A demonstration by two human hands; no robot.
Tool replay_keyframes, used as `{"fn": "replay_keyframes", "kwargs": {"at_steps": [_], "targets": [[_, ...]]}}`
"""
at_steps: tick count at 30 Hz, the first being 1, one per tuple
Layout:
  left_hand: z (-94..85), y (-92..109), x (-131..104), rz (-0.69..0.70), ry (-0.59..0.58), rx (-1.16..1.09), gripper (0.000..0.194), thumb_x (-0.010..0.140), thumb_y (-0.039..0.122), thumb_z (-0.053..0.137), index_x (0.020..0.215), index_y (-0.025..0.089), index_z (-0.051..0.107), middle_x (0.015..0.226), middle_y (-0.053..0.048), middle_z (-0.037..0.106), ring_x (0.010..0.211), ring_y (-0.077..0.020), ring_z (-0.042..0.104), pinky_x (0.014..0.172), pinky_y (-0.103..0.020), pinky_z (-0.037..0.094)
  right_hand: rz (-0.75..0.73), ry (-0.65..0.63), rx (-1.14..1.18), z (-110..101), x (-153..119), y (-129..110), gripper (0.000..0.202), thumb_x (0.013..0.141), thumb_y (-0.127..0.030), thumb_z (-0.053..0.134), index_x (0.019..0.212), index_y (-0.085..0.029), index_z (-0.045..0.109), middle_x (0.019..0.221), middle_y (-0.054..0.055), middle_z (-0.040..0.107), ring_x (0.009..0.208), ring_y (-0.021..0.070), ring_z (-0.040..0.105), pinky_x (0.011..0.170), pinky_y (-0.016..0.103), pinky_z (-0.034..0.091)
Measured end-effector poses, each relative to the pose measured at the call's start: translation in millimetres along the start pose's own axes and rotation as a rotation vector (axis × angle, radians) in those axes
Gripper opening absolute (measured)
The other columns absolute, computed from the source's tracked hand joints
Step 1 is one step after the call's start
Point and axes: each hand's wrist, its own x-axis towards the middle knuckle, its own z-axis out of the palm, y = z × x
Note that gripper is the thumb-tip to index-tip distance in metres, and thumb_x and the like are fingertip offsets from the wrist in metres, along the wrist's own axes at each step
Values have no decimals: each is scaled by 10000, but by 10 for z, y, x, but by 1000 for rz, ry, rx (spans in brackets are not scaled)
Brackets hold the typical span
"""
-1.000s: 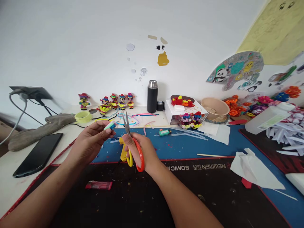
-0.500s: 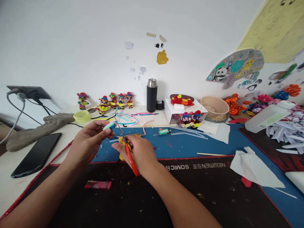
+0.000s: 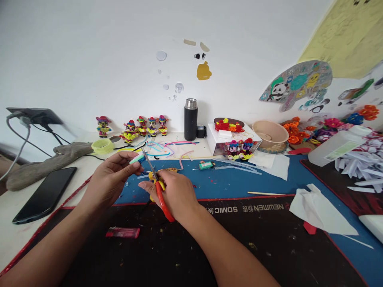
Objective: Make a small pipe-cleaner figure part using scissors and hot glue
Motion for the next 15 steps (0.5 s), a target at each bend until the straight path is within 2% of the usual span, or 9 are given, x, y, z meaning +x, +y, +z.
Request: {"fn": "replay_keyframes", "kwargs": {"at_steps": [9, 15], "targets": [[-17, -11, -2, 15, -16, 8, 340, 708, 322, 955, 961, 203, 763, 787, 1, 708, 674, -162, 670, 656, -269, 544, -5, 7, -25, 2, 16, 11, 315, 970, -547, 663, 900, -246, 725, 893, 69, 764, 807, 246, 686, 691, 327, 435], [-14, -13, 7, 10, -12, 10, 345, 693, 326, 961, 946, 200, 764, 765, -1, 708, 655, -168, 670, 638, -274, 538, 6, 2, -30, -5, 30, 9, 335, 960, -547, 669, 834, -238, 700, 865, 73, 761, 769, 237, 676, 675, 331, 434]]}}
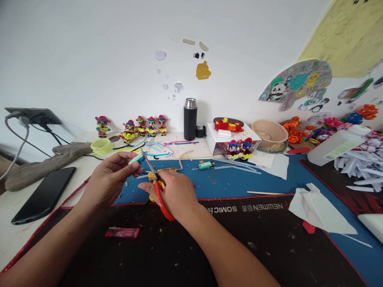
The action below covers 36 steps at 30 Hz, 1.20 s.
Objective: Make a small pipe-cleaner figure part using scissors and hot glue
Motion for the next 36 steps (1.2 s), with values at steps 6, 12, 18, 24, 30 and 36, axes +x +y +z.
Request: {"fn": "replay_keyframes", "kwargs": {"at_steps": [6, 12, 18, 24, 30, 36], "targets": [[5, -1, 11, -12, 2, -19, 372, 664, 342, 976, 930, 190, 765, 736, -1, 708, 630, -162, 663, 623, -269, 539, 30, 13, 45, 27, 10, 22, 338, 937, -548, 705, 815, -233, 698, 864, 65, 772, 763, 230, 683, 682, 324, 443], [0, 9, 22, -76, -9, -88, 371, 681, 351, 968, 950, 176, 782, 760, -30, 748, 632, -162, 667, 617, -264, 532, 84, -15, 278, 28, -1, -4, 350, 933, -561, 708, 851, -223, 744, 804, 32, 758, 684, 188, 649, 676, 301, 461], [-7, 9, 21, -95, -12, -146, 326, 696, 332, 962, 927, 167, 801, 861, -66, 803, 632, -148, 685, 612, -253, 541, 141, 40, 328, 46, 5, 23, 434, 921, -635, 678, 865, -212, 757, 668, 9, 640, 584, 157, 519, 564, 288, 400], [-9, 5, 24, -116, 8, -191, 317, 688, 339, 969, 892, 159, 807, 814, -54, 796, 610, -139, 692, 598, -233, 556, 233, 42, 494, 64, -9, 39, 481, 913, -689, 661, 845, -216, 710, 574, 3, 569, 523, 161, 501, 496, 296, 393], [-5, 11, 23, -117, 1, -192, 302, 700, 350, 961, 868, 152, 807, 768, -50, 773, 614, -152, 696, 595, -242, 561, 261, 32, 621, 69, -11, 2, 480, 891, -683, 694, 795, -216, 646, 579, -18, 533, 489, 135, 486, 451, 268, 377], [-8, 15, 9, -114, -34, -158, 295, 739, 359, 936, 910, 149, 817, 810, -65, 777, 647, -161, 694, 603, -249, 555, 306, 19, 735, 119, 0, 72, 464, 898, -668, 700, 852, -210, 642, 592, -41, 520, 445, 111, 480, 422, 239, 371]]}}
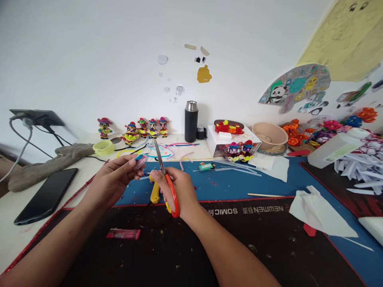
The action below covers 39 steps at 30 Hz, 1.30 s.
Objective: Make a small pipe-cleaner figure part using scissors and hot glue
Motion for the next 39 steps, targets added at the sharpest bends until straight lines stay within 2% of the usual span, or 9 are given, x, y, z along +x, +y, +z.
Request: {"fn": "replay_keyframes", "kwargs": {"at_steps": [6, 12, 19, 24, 27, 32, 35, 39], "targets": [[-3, -18, -31, 8, -117, 76, 261, 797, 373, 903, 930, 170, 809, 749, -47, 763, 654, -161, 689, 608, -238, 547, 9, -1, 67, 1, 21, -3, 514, 878, -693, 705, 920, -181, 685, 590, -45, 539, 411, 102, 483, 387, 228, 371], [10, -1, -76, 22, -239, 264, 263, 871, 410, 837, 994, 181, 798, 783, -40, 755, 686, -162, 672, 630, -253, 549, 5, -3, 81, 11, 23, -55, 517, 854, -704, 719, 859, -193, 641, 563, -56, 522, 406, 94, 473, 390, 215, 372], [72, 29, -119, -7, -295, 455, 316, 864, 459, 825, 995, 174, 779, 803, -42, 750, 653, -156, 635, 634, -279, 529, -29, -40, 81, 16, 11, 4, 437, 893, -633, 720, 915, -201, 654, 584, -54, 539, 428, 101, 500, 404, 216, 381], [73, 2, -120, -25, -331, 390, 339, 866, 453, 828, 1036, 168, 763, 860, -58, 757, 703, -170, 660, 672, -298, 567, -24, -26, 81, 16, 15, -20, 451, 872, -637, 733, 875, -196, 637, 564, -55, 543, 411, 99, 497, 391, 212, 390], [71, -16, -123, -38, -388, 305, 385, 859, 422, 848, 1131, 176, 733, 908, -60, 757, 762, -187, 694, 704, -309, 598, -16, 6, 107, 11, 23, -57, 487, 836, -661, 749, 843, -194, 615, 566, -54, 552, 396, 92, 491, 381, 210, 395], [54, -31, -122, -54, -452, 197, 387, 912, 400, 806, 1208, 183, 683, 827, -43, 747, 711, -187, 717, 646, -288, 604, -19, 8, 122, 9, 22, -105, 518, 818, -691, 748, 825, -191, 610, 553, -57, 551, 384, 91, 494, 376, 210, 401], [44, -29, -116, -45, -431, 138, 337, 940, 393, 779, 1195, 188, 699, 791, -36, 745, 700, -177, 723, 634, -262, 598, -18, -3, 130, 13, 15, -108, 524, 817, -696, 748, 789, -198, 585, 551, -56, 556, 384, 86, 488, 383, 208, 402], [50, -38, -111, -60, -416, 124, 274, 904, 352, 822, 1102, 179, 747, 857, -47, 763, 713, -169, 726, 625, -250, 603, -25, -14, 137, 18, 9, -93, 520, 813, -693, 757, 807, -200, 591, 550, -61, 546, 388, 87, 489, 386, 210, 405]]}}
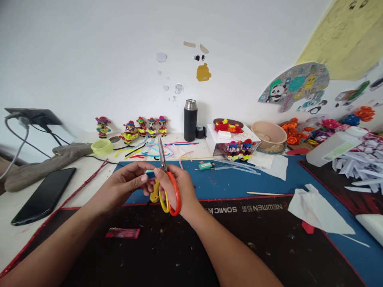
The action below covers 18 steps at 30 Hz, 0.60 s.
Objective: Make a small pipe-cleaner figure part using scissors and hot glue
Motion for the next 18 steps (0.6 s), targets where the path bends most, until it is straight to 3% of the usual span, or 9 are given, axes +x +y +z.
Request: {"fn": "replay_keyframes", "kwargs": {"at_steps": [6, 14, 18], "targets": [[-3, -13, -1, -22, 9, 22, 227, 919, 370, 805, 958, 151, 760, 757, -47, 753, 655, -161, 714, 596, -236, 585, 10, -15, -8, 6, -12, 8, 530, 829, -699, 742, 784, -196, 583, 570, -52, 560, 390, 85, 493, 385, 212, 411], [16, 8, -16, 15, -39, 55, 370, 849, 358, 873, 1123, 173, 705, 853, -48, 760, 725, -181, 730, 672, -287, 623, 5, -3, 6, -2, -10, 8, 499, 837, -667, 759, 822, -193, 603, 552, -59, 552, 393, 90, 492, 385, 213, 412], [62, 40, -20, 8, -2, 114, 278, 892, 353, 826, 1058, 166, 703, 808, -42, 747, 689, -178, 713, 636, -287, 613, 10, -8, 12, 12, -18, 19, 487, 841, -658, 757, 855, -190, 623, 571, -60, 550, 407, 89, 497, 396, 213, 418]]}}
